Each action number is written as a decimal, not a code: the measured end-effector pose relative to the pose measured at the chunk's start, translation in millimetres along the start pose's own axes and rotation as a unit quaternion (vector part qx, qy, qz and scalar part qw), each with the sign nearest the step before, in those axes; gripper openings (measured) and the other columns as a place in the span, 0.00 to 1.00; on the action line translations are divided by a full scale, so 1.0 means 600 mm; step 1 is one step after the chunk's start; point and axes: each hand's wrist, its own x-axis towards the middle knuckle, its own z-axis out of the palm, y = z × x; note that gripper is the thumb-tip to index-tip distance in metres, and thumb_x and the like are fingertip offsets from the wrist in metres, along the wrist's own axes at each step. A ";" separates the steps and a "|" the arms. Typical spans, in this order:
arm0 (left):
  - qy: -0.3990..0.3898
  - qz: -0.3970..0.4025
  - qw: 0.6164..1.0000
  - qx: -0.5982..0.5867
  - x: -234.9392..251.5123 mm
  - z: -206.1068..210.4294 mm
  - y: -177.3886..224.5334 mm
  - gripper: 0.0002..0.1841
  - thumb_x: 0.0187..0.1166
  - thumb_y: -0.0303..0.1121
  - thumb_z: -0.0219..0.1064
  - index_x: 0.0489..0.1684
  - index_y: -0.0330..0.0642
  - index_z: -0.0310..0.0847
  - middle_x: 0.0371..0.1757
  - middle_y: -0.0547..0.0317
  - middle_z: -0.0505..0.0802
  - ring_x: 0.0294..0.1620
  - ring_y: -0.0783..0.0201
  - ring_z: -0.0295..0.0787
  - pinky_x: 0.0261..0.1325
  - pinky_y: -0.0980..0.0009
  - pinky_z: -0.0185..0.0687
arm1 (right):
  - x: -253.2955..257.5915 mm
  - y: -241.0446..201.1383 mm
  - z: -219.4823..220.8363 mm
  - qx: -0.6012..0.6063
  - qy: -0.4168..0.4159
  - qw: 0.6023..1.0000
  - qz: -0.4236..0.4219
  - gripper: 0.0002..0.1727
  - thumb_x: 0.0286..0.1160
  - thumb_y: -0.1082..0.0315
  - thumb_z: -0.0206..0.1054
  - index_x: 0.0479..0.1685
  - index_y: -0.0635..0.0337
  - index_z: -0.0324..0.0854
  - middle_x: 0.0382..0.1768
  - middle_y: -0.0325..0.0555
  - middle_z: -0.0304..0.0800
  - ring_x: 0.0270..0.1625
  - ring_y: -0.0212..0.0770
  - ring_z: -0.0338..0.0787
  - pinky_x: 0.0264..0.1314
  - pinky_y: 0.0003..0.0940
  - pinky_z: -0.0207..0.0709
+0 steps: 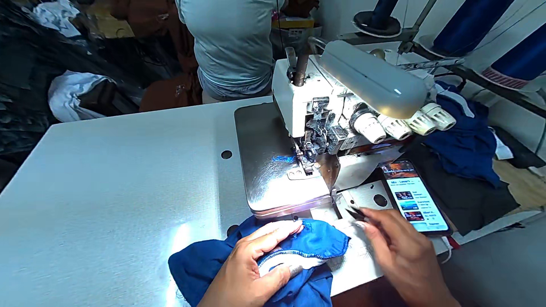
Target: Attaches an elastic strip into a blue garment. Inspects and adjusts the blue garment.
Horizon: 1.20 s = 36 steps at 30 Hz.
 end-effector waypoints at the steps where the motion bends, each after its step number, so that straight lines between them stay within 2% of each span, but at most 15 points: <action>1: 0.005 0.011 1.000 0.012 -0.002 0.001 0.001 0.24 0.76 0.38 0.76 0.68 0.35 0.86 0.67 0.55 0.92 0.72 0.67 0.85 0.77 0.71 0.81 | -0.003 0.012 -0.003 -0.048 -0.006 0.999 0.023 0.22 0.82 0.55 0.57 0.57 0.61 0.90 0.47 0.51 0.92 0.47 0.48 0.92 0.47 0.46 0.86; 3: 0.008 0.043 0.998 0.036 -0.004 0.004 0.002 0.22 0.76 0.38 0.75 0.66 0.37 0.87 0.66 0.56 0.93 0.71 0.67 0.87 0.77 0.71 0.81 | -0.004 0.014 -0.009 -0.053 -0.013 0.998 0.031 0.31 0.83 0.46 0.57 0.70 0.62 0.84 0.65 0.61 0.87 0.66 0.66 0.83 0.60 0.68 0.72; 4: 0.005 0.061 0.997 0.038 -0.002 0.006 0.003 0.20 0.77 0.35 0.75 0.65 0.37 0.88 0.64 0.56 0.94 0.70 0.67 0.88 0.76 0.71 0.82 | -0.001 0.002 -0.010 -0.015 -0.008 1.000 0.019 0.32 0.82 0.43 0.59 0.72 0.59 0.83 0.68 0.59 0.85 0.70 0.65 0.80 0.62 0.68 0.69; 8: -0.015 0.108 0.992 0.062 0.004 0.015 0.024 0.18 0.80 0.30 0.72 0.67 0.36 0.85 0.57 0.57 0.95 0.60 0.72 0.91 0.68 0.77 0.85 | 0.017 -0.072 0.010 0.268 -0.108 0.957 -0.029 0.16 0.79 0.56 0.67 0.61 0.44 0.90 0.62 0.36 0.88 0.71 0.36 0.81 0.74 0.39 0.75; 10: 0.018 0.130 0.982 0.137 -0.004 0.008 0.035 0.17 0.80 0.31 0.71 0.65 0.39 0.85 0.54 0.56 0.95 0.57 0.72 0.90 0.64 0.78 0.85 | 0.030 -0.085 0.021 0.289 -0.100 0.950 -0.065 0.10 0.80 0.64 0.66 0.41 0.51 0.95 0.47 0.35 0.93 0.58 0.30 0.87 0.65 0.29 0.78; 11: 0.035 0.137 0.973 0.182 -0.014 0.000 0.040 0.16 0.81 0.31 0.71 0.65 0.41 0.85 0.52 0.56 0.94 0.56 0.72 0.90 0.63 0.78 0.84 | 0.034 -0.083 0.021 0.241 -0.061 0.966 -0.073 0.11 0.81 0.65 0.65 0.37 0.53 0.94 0.44 0.35 0.93 0.53 0.29 0.89 0.60 0.28 0.80; 13: 0.061 0.144 0.954 0.257 -0.042 -0.014 0.041 0.14 0.82 0.30 0.68 0.63 0.44 0.86 0.50 0.56 0.92 0.54 0.72 0.88 0.62 0.80 0.82 | 0.039 -0.063 0.012 0.098 0.028 0.994 -0.039 0.12 0.80 0.68 0.63 0.39 0.58 0.93 0.46 0.44 0.93 0.51 0.39 0.91 0.54 0.39 0.83; 15: 0.085 0.149 0.938 0.303 -0.071 -0.019 0.031 0.09 0.83 0.30 0.67 0.56 0.46 0.88 0.48 0.57 0.92 0.54 0.69 0.89 0.64 0.78 0.82 | 0.037 -0.039 -0.002 0.009 0.045 0.999 0.017 0.15 0.81 0.67 0.60 0.50 0.64 0.91 0.57 0.59 0.89 0.58 0.58 0.87 0.59 0.56 0.79; 16: 0.096 0.150 0.933 0.311 -0.082 -0.017 0.027 0.06 0.84 0.29 0.67 0.51 0.45 0.88 0.45 0.55 0.92 0.52 0.67 0.89 0.64 0.76 0.81 | 0.029 -0.032 -0.006 0.016 0.035 0.999 0.031 0.18 0.82 0.62 0.61 0.55 0.65 0.89 0.60 0.61 0.87 0.61 0.60 0.85 0.60 0.57 0.77; 19: 0.102 0.145 0.935 0.309 -0.100 -0.015 0.016 0.03 0.84 0.29 0.67 0.47 0.45 0.86 0.44 0.56 0.89 0.52 0.68 0.86 0.64 0.79 0.79 | -0.017 -0.040 -0.013 0.186 -0.055 0.980 0.035 0.32 0.71 0.35 0.69 0.55 0.56 0.87 0.55 0.46 0.90 0.59 0.37 0.87 0.53 0.34 0.83; 22: 0.106 0.142 0.941 0.288 -0.104 -0.019 0.017 0.03 0.81 0.29 0.68 0.46 0.47 0.84 0.47 0.60 0.86 0.54 0.72 0.83 0.63 0.81 0.78 | -0.053 -0.060 0.008 0.181 -0.065 0.981 0.037 0.43 0.55 0.24 0.73 0.53 0.56 0.83 0.53 0.48 0.87 0.61 0.42 0.83 0.63 0.39 0.78; 25: 0.125 0.168 0.934 0.289 -0.097 -0.029 0.047 0.04 0.79 0.29 0.69 0.46 0.46 0.81 0.48 0.61 0.83 0.54 0.75 0.82 0.63 0.85 0.76 | -0.056 -0.073 0.038 0.148 0.015 0.988 0.037 0.16 0.62 0.53 0.74 0.44 0.53 0.87 0.46 0.44 0.88 0.56 0.39 0.84 0.63 0.33 0.76; 27: 0.135 0.187 0.919 0.320 -0.097 -0.044 0.072 0.04 0.81 0.28 0.68 0.44 0.45 0.79 0.48 0.59 0.82 0.54 0.73 0.81 0.64 0.83 0.75 | -0.042 -0.088 0.041 0.160 0.062 0.985 0.031 0.06 0.67 0.64 0.71 0.40 0.51 0.88 0.43 0.41 0.87 0.54 0.33 0.85 0.61 0.26 0.77; 33: 0.130 0.151 0.905 0.375 -0.122 -0.064 0.028 0.04 0.81 0.28 0.66 0.45 0.45 0.78 0.47 0.57 0.81 0.50 0.70 0.80 0.59 0.84 0.76 | -0.049 -0.094 0.065 0.207 0.046 0.976 0.051 0.10 0.64 0.69 0.68 0.41 0.63 0.87 0.42 0.46 0.89 0.47 0.28 0.88 0.53 0.17 0.82; 36: 0.147 0.126 0.912 0.362 -0.132 -0.053 0.013 0.08 0.82 0.29 0.67 0.54 0.48 0.83 0.45 0.57 0.81 0.48 0.70 0.80 0.56 0.84 0.74 | -0.061 -0.093 0.063 0.237 0.030 0.969 0.054 0.09 0.65 0.71 0.68 0.42 0.64 0.85 0.43 0.46 0.89 0.47 0.26 0.88 0.53 0.15 0.82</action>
